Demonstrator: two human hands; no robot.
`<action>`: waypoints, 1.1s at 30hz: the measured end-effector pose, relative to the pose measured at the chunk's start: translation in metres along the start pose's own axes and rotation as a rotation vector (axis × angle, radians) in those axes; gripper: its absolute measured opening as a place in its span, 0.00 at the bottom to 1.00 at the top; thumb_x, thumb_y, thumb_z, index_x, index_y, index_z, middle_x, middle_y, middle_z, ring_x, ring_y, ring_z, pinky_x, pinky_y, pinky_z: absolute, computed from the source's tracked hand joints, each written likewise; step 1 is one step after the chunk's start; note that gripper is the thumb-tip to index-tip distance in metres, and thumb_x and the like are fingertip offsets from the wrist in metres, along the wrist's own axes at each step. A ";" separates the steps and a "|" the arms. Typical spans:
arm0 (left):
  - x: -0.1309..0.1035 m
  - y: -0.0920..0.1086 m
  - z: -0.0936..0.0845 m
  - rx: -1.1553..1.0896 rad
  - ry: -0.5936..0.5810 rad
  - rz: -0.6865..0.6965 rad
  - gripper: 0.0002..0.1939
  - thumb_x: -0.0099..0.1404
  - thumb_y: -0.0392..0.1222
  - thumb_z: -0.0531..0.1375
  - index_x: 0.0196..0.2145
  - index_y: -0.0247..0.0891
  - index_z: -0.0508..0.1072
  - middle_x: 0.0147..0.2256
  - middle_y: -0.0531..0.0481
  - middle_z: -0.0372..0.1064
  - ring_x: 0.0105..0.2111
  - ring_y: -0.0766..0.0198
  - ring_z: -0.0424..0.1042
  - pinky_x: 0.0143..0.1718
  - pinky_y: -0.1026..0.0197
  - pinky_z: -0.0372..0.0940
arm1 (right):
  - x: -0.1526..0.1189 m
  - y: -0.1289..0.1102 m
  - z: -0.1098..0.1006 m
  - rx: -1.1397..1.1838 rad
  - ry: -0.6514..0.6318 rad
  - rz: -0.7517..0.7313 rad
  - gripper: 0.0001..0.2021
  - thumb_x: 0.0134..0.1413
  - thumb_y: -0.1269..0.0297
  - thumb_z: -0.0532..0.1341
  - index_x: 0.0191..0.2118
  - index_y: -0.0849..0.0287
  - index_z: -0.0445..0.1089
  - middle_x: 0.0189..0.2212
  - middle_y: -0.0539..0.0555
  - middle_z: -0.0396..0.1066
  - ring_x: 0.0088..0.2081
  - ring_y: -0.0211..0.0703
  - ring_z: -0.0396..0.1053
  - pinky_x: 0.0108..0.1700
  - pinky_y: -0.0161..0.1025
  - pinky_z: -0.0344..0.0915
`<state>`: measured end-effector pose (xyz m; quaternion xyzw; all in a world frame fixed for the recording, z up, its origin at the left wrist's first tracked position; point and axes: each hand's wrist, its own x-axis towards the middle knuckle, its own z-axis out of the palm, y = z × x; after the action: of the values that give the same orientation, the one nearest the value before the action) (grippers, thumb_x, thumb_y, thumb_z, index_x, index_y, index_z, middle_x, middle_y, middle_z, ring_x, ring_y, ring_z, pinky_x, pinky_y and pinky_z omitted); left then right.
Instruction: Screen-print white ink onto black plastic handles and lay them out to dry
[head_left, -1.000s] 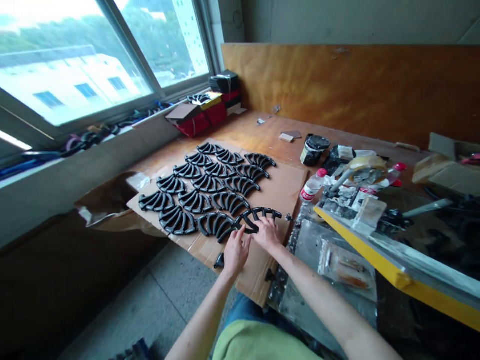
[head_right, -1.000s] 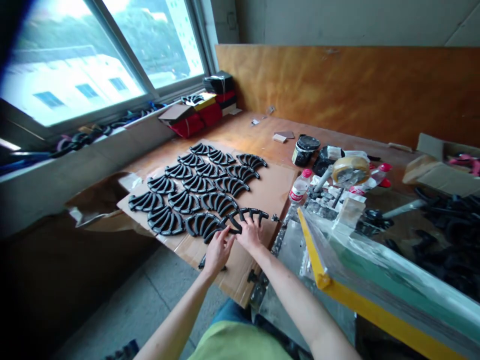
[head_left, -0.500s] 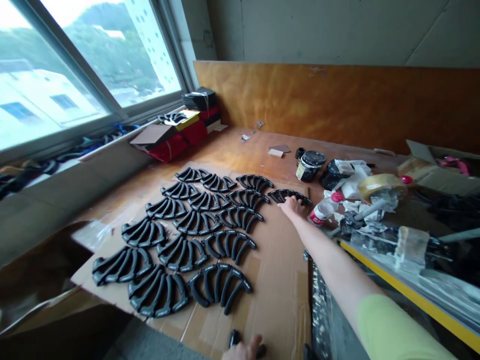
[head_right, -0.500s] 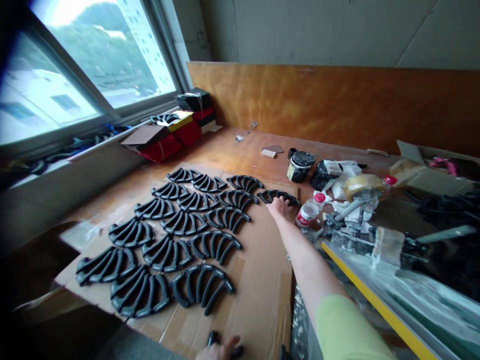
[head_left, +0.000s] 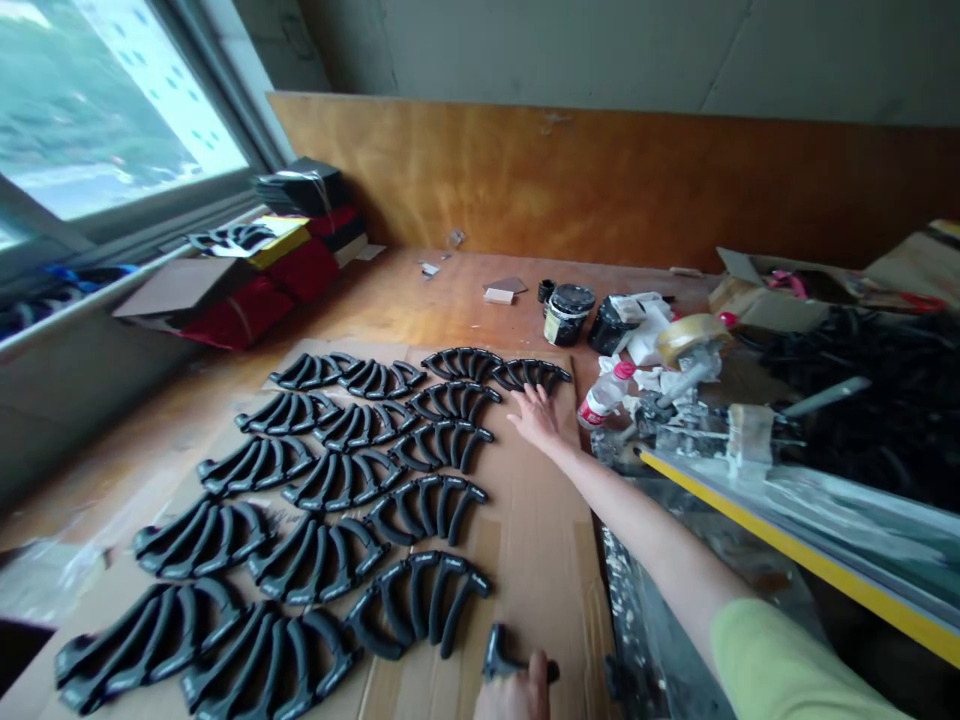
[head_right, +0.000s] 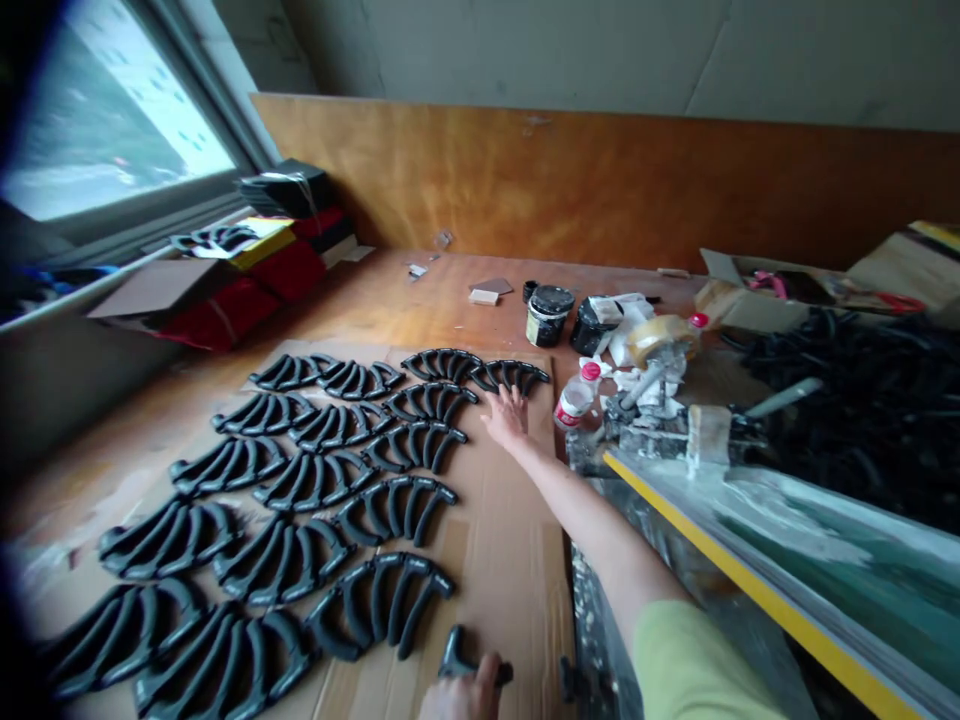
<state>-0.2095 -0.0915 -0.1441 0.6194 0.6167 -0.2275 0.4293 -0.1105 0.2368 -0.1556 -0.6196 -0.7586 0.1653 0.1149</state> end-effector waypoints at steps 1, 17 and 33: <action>-0.002 0.008 -0.006 0.047 0.033 0.034 0.24 0.68 0.34 0.45 0.55 0.49 0.71 0.41 0.39 0.78 0.44 0.46 0.77 0.41 0.48 0.70 | -0.022 -0.001 -0.005 0.019 0.000 -0.075 0.27 0.58 0.60 0.62 0.63 0.57 0.62 0.66 0.62 0.54 0.67 0.57 0.46 0.65 0.58 0.49; 0.036 0.032 0.007 0.404 0.267 0.392 0.28 0.68 0.28 0.42 0.60 0.43 0.66 0.54 0.42 0.70 0.49 0.59 0.73 0.43 0.61 0.67 | -0.362 0.213 -0.140 -0.051 0.126 0.576 0.17 0.62 0.70 0.53 0.50 0.55 0.76 0.46 0.58 0.76 0.51 0.50 0.70 0.54 0.45 0.64; -0.035 0.096 0.053 -0.192 0.747 -0.027 0.17 0.69 0.44 0.50 0.53 0.43 0.68 0.39 0.49 0.78 0.33 0.63 0.76 0.34 0.64 0.64 | -0.418 0.382 -0.166 0.029 -0.101 0.348 0.05 0.53 0.69 0.60 0.38 0.56 0.68 0.30 0.53 0.71 0.32 0.44 0.68 0.38 0.39 0.61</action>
<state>-0.1091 -0.1423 -0.1196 0.6084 0.7572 0.0672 0.2281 0.3833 -0.0862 -0.1407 -0.7307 -0.6424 0.2244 0.0552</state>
